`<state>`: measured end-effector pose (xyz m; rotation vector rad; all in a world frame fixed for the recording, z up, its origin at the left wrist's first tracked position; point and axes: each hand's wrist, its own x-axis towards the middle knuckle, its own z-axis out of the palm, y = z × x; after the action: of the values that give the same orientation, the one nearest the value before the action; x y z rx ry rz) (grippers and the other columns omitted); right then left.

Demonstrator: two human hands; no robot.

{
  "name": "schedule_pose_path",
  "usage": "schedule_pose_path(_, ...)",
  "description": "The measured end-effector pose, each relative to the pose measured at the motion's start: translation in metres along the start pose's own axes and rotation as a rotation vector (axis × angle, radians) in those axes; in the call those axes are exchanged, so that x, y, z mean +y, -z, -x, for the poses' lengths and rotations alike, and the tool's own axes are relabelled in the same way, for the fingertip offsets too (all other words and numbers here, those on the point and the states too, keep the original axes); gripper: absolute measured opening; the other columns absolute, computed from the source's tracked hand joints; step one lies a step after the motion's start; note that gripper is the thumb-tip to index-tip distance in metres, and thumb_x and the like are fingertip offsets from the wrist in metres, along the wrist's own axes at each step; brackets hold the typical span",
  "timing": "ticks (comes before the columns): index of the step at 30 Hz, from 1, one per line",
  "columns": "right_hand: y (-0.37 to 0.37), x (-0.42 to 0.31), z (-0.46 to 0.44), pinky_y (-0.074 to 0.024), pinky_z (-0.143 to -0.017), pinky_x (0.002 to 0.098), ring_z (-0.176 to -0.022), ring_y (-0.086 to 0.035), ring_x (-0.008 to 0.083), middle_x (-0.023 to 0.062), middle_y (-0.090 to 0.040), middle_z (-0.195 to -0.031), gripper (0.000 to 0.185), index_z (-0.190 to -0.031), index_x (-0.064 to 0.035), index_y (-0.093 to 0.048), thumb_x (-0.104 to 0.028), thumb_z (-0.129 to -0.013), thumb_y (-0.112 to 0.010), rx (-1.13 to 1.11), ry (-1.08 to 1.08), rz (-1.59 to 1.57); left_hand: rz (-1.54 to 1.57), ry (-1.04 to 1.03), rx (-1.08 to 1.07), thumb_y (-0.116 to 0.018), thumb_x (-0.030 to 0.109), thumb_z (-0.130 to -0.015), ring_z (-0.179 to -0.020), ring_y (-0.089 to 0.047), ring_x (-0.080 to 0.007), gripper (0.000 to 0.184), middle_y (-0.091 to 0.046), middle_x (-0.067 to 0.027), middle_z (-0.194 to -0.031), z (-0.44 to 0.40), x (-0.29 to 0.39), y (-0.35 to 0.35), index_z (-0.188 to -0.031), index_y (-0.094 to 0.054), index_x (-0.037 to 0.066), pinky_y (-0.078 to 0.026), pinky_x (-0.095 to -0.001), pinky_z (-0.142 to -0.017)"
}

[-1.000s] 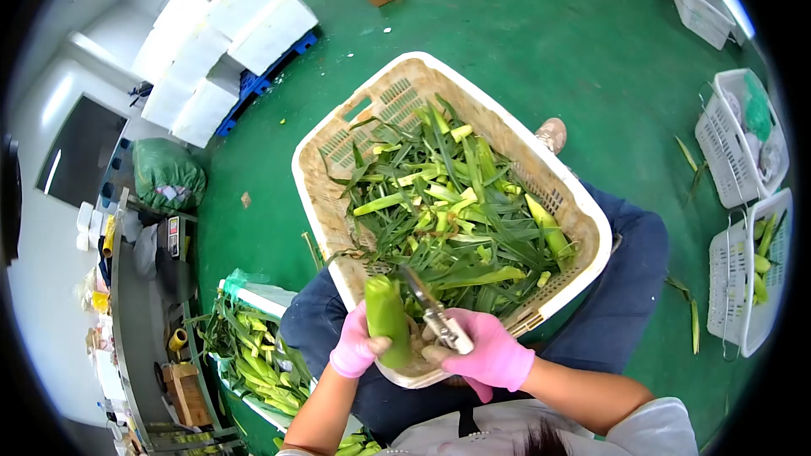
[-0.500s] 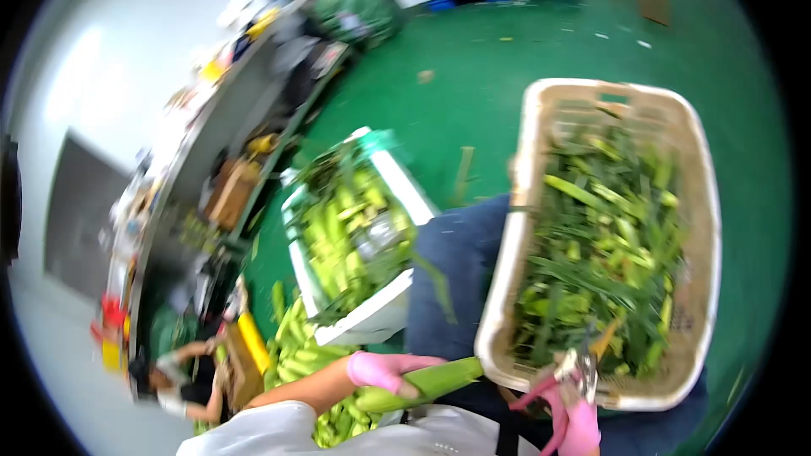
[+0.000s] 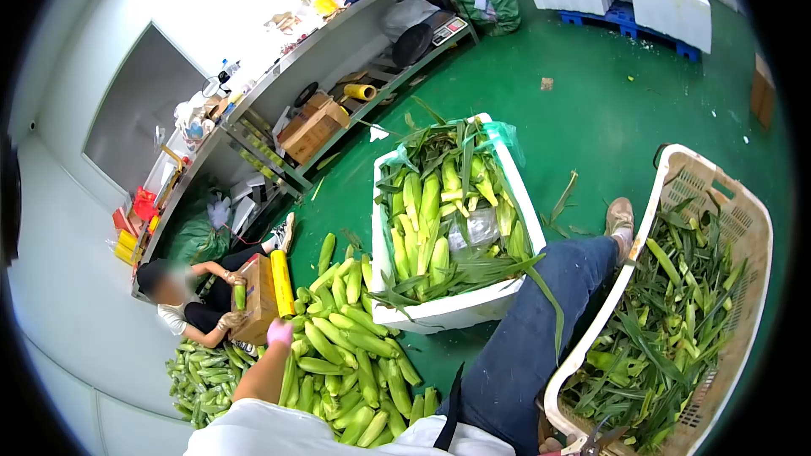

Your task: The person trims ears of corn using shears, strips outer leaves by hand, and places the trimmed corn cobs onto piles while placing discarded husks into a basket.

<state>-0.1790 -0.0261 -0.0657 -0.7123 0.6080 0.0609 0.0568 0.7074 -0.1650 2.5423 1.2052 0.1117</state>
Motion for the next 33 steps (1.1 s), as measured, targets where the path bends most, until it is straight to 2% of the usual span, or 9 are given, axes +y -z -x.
schedule_pose_path(5,-0.005,-0.003,-0.005,-0.0538,-0.092,0.0443,-0.113,-0.063,0.0309,0.0188,-0.063,-0.116,0.07,-0.142,0.0005,-0.044,-0.016,-0.081,-0.072,0.033,-0.02,0.038,0.452,-0.8,-0.044,-0.059,0.018,-0.093,-0.102,-0.069,-0.0297,0.028,-0.072,-0.0172,-0.109,0.079,0.308,-0.079,-0.114,-0.072,0.005,-0.052,-0.0362,-0.094)
schedule_pose_path(7,-0.005,-0.005,-0.006,-0.0537,-0.092,0.0443,-0.113,-0.063,0.0309,0.0188,-0.063,-0.117,0.07,-0.143,0.0004,-0.044,-0.016,-0.081,-0.073,0.057,-0.025,0.049,0.497,-0.825,-0.317,-0.06,0.023,-0.093,-0.103,-0.068,-0.0314,0.027,-0.072,-0.0181,-0.106,0.138,0.386,-0.113,-0.109,-0.072,0.004,-0.052,-0.0388,-0.092)
schedule_pose_path(9,-0.003,-0.007,-0.006,-0.0537,-0.092,0.0443,-0.113,-0.062,0.0309,0.0188,-0.063,-0.117,0.071,-0.143,0.0003,-0.044,-0.015,-0.08,-0.073,0.073,-0.031,0.049,-0.06,-0.912,-0.492,-0.065,0.03,-0.091,-0.106,-0.066,-0.034,0.035,-0.069,-0.0189,-0.113,0.185,0.422,-0.149,-0.115,-0.07,0.005,-0.053,-0.041,-0.091)
schedule_pose_path(11,-0.002,-0.008,-0.004,-0.0537,-0.092,0.0443,-0.114,-0.062,0.0309,0.0188,-0.063,-0.117,0.071,-0.143,0.0003,-0.043,-0.015,-0.08,-0.073,0.091,-0.038,0.048,-0.48,-0.931,-0.197,-0.069,0.037,-0.088,-0.112,-0.062,-0.0366,0.049,-0.062,-0.0178,-0.125,0.238,0.434,-0.159,-0.128,-0.063,0.01,-0.053,-0.0454,-0.091)
schedule_pose_path(12,-0.001,-0.008,-0.004,-0.0536,-0.093,0.0443,-0.114,-0.062,0.031,0.0188,-0.063,-0.117,0.071,-0.143,0.0002,-0.043,-0.015,-0.08,-0.073,0.095,-0.042,0.044,-0.538,-0.873,-0.22,-0.075,0.044,-0.083,-0.125,-0.054,-0.0364,0.078,-0.049,-0.0176,-0.142,0.245,0.431,-0.166,-0.149,-0.045,0.013,-0.051,-0.0485,-0.094)
schedule_pose_path(16,0.007,-0.009,0.001,-0.0535,-0.093,0.0443,-0.114,-0.062,0.031,0.0188,-0.063,-0.118,0.072,-0.143,0.0001,-0.043,-0.015,-0.079,-0.073,0.103,-0.037,0.027,-0.63,-0.772,-0.022,-0.081,0.046,-0.077,-0.131,-0.049,-0.028,0.098,-0.044,-0.0107,-0.147,0.248,0.412,-0.179,-0.157,-0.033,0.017,-0.049,-0.0465,-0.094)
schedule_pose_path(24,0.026,-0.005,0.015,-0.0534,-0.093,0.0443,-0.115,-0.062,0.0311,0.0188,-0.062,-0.119,0.074,-0.144,-0.0001,-0.042,-0.015,-0.078,-0.074,0.034,0.047,-0.048,-0.338,-0.539,-0.059,-0.091,0.03,-0.069,-0.126,-0.052,-0.0336,0.095,-0.048,-0.0131,-0.138,0.243,0.42,-0.197,-0.147,-0.041,0.009,-0.051,-0.0415,-0.102)
schedule_pose_path(29,0.045,-0.006,0.032,-0.0532,-0.094,0.0442,-0.115,-0.062,0.0311,0.0188,-0.062,-0.119,0.076,-0.144,-0.0003,-0.042,-0.014,-0.077,-0.074,0.023,0.129,-0.116,0.116,-0.944,0.06,-0.092,0.025,-0.062,-0.119,-0.054,-0.0427,0.093,-0.057,-0.0243,-0.124,0.22,0.391,-0.199,-0.14,-0.047,-0.001,-0.043,-0.0467,-0.105)
schedule_pose_path(33,0.054,-0.022,0.037,-0.0532,-0.094,0.0442,-0.116,-0.061,0.0312,0.0188,-0.062,-0.12,0.077,-0.144,-0.0004,-0.041,-0.014,-0.077,-0.074,0.024,0.257,-0.158,0.432,-1.171,-0.039,-0.087,0.025,-0.065,-0.12,-0.051,-0.0397,0.094,-0.05,-0.0258,-0.129,0.285,0.442,-0.099,-0.14,-0.041,-0.009,-0.042,-0.0455,-0.107)
